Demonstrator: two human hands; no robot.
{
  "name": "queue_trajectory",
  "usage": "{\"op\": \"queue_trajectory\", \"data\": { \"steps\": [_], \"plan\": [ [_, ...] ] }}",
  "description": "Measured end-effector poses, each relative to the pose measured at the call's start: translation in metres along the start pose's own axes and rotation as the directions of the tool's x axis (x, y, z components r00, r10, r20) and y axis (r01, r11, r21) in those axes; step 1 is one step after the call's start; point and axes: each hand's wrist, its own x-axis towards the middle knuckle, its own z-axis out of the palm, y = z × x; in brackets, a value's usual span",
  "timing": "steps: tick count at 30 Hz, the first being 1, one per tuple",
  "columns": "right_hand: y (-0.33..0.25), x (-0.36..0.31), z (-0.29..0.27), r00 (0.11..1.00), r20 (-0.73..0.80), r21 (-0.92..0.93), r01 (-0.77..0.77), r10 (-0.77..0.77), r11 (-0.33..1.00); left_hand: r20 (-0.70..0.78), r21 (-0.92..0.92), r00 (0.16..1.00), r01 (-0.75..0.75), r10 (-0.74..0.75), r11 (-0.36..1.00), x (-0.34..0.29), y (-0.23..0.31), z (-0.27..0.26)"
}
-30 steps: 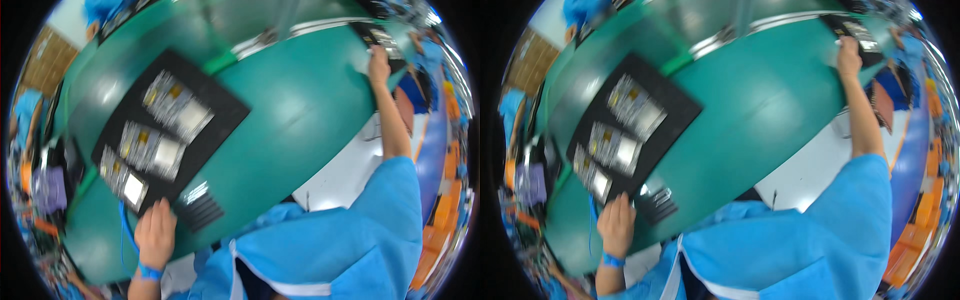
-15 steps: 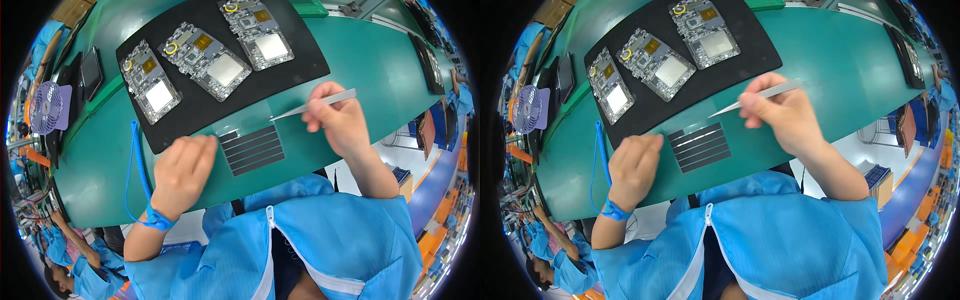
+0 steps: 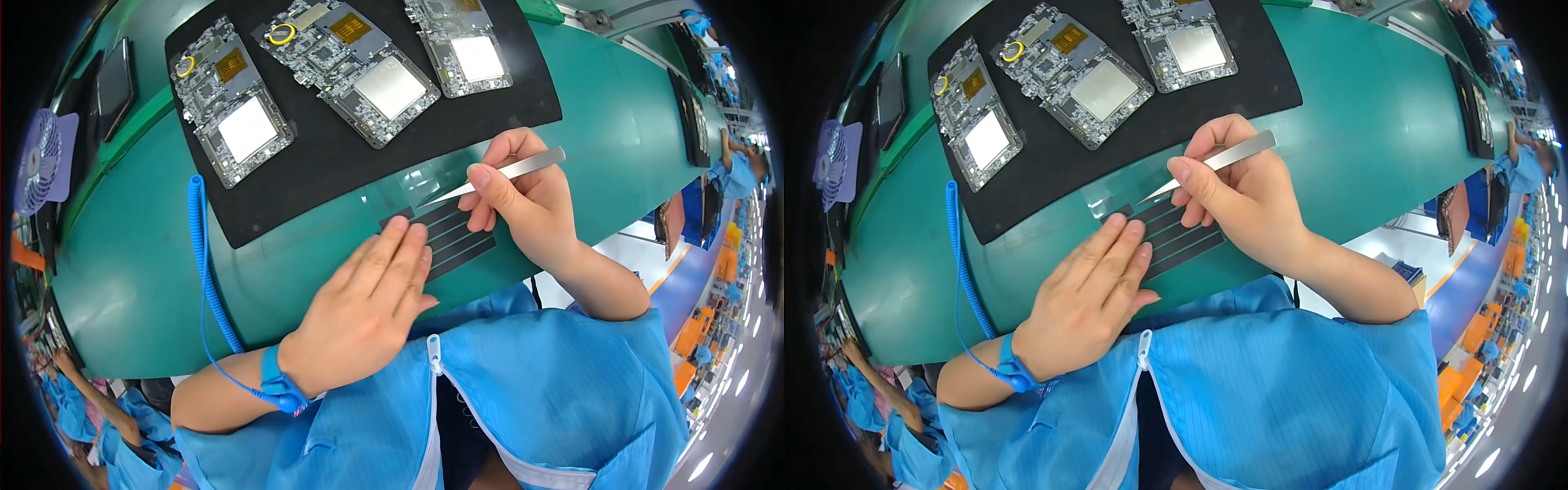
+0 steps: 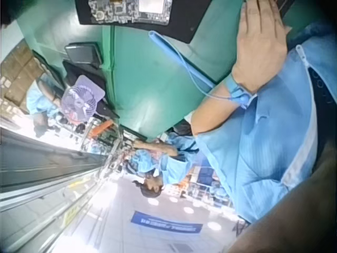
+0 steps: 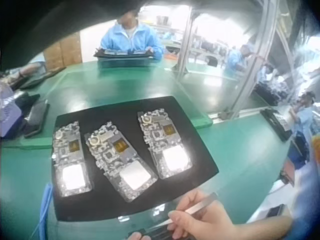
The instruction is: The person uses tweezers to pick up small rectangular components from a strip and place them onto circuit boards. They carefully align and press the components onto specific areas of the boards, repeating the process for multiple units on a green workbench.
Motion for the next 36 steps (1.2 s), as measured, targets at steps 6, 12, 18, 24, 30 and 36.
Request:
{"op": "queue_trajectory", "data": {
  "steps": [6, 12, 18, 24, 30, 36],
  "plan": [
    [0.002, 0.002, 0.007, 0.999, 0.003, -0.032, 0.034, -0.034, 0.999, -0.012, 0.080, 1.000, -0.016, 0.017, 0.997, -0.002, -0.004, -0.003],
    [0.003, 0.003, -0.001, 0.999, 0.042, -0.006, 0.031, -0.031, 0.999, -0.018, 0.039, 1.000, 0.002, -0.002, 0.999, -0.001, -0.005, -0.003],
    [0.001, 0.001, 0.004, 0.999, 0.025, -0.015, 0.028, -0.028, 0.999, -0.010, 0.044, 1.000, 0.004, -0.004, 0.999, 0.001, -0.005, -0.004],
    [0.005, 0.001, 0.003, 0.998, 0.030, 0.132, 0.059, -0.063, 0.989, -0.005, 0.050, 1.000, 0.009, -0.009, 0.999, 0.001, -0.004, -0.006],
    [0.003, 0.017, -0.012, 0.991, -0.023, 0.423, 0.128, -0.130, 0.897, -0.009, -0.055, 0.989, 0.145, -0.146, 0.988, -0.016, -0.004, -0.023],
    [-0.032, 0.038, -0.075, 0.940, -0.145, 0.281, 0.339, -0.310, 0.898, -0.335, 0.278, 0.362, 0.920, -0.870, 0.275, -0.172, 0.018, -0.099]
  ]
}}
